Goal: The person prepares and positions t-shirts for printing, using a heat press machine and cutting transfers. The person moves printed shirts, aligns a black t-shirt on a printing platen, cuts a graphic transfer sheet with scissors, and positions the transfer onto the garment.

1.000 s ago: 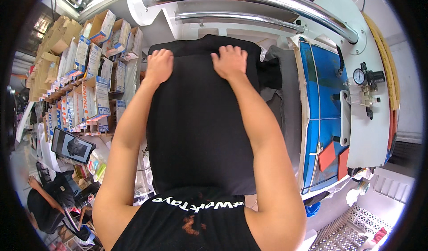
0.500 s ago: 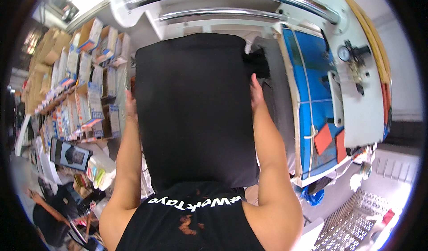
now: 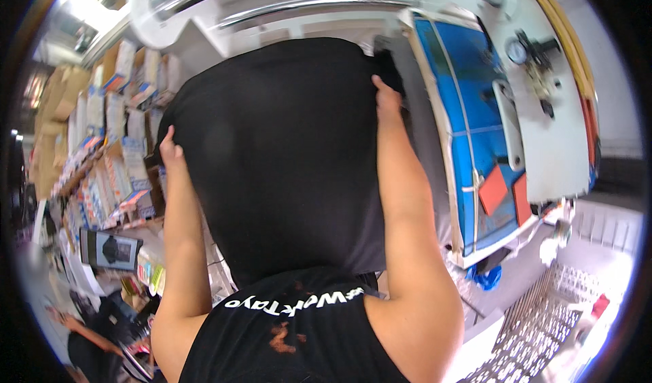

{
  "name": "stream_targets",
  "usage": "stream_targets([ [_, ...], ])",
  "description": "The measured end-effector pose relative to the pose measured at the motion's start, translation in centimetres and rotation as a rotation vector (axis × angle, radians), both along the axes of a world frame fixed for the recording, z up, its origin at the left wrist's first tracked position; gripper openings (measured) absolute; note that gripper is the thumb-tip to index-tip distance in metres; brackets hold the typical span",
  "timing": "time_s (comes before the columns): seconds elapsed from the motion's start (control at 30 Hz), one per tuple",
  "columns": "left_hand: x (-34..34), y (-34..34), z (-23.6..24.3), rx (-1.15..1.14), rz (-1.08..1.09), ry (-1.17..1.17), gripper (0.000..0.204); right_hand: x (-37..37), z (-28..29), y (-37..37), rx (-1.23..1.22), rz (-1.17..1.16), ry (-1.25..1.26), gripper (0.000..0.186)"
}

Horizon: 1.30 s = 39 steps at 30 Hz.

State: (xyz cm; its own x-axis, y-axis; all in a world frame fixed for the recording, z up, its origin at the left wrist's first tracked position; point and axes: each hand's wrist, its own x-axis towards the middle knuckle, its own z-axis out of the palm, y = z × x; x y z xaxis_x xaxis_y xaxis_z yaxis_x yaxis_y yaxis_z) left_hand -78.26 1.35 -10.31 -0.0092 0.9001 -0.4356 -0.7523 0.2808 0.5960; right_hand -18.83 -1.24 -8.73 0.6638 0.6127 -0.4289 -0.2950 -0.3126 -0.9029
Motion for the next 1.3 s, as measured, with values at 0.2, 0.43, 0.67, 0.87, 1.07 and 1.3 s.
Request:
stream_targets([
  [0.2, 3.0, 1.2, 0.9, 0.047, 0.232, 0.050, 0.034, 2.7, 1.6, -1.2, 0.151, 0.207, 0.455, 0.048],
  [0.43, 1.6, 1.2, -0.6, 0.038, 0.177, -0.113, 0.035, 2.5, 1.5, -0.3, 0.124, 0.171, 0.410, 0.051],
  [0.67, 3.2, 2.7, -1.0, 0.000, 0.173, -0.021, 0.034, 4.9, -0.9, -0.3, 0.084, 0.061, 0.211, 0.052],
  [0.87, 2.9, 2.5, -3.3, -0.203, 0.247, 0.424, 0.040, -0.8, 2.2, -0.5, -0.281, 0.247, -0.641, 0.057],
  [1.07, 7.9, -2.3, 0.4, -0.261, -0.304, 0.223, 0.047, -1.4, 3.1, -4.8, -0.247, 0.388, -0.151, 0.050],
  [1.3, 7.4, -6.6, 2.4, -0.002, -0.133, 0.409, 0.038, -2.5, 4.2, -10.8, -0.077, 0.372, 0.243, 0.044],
])
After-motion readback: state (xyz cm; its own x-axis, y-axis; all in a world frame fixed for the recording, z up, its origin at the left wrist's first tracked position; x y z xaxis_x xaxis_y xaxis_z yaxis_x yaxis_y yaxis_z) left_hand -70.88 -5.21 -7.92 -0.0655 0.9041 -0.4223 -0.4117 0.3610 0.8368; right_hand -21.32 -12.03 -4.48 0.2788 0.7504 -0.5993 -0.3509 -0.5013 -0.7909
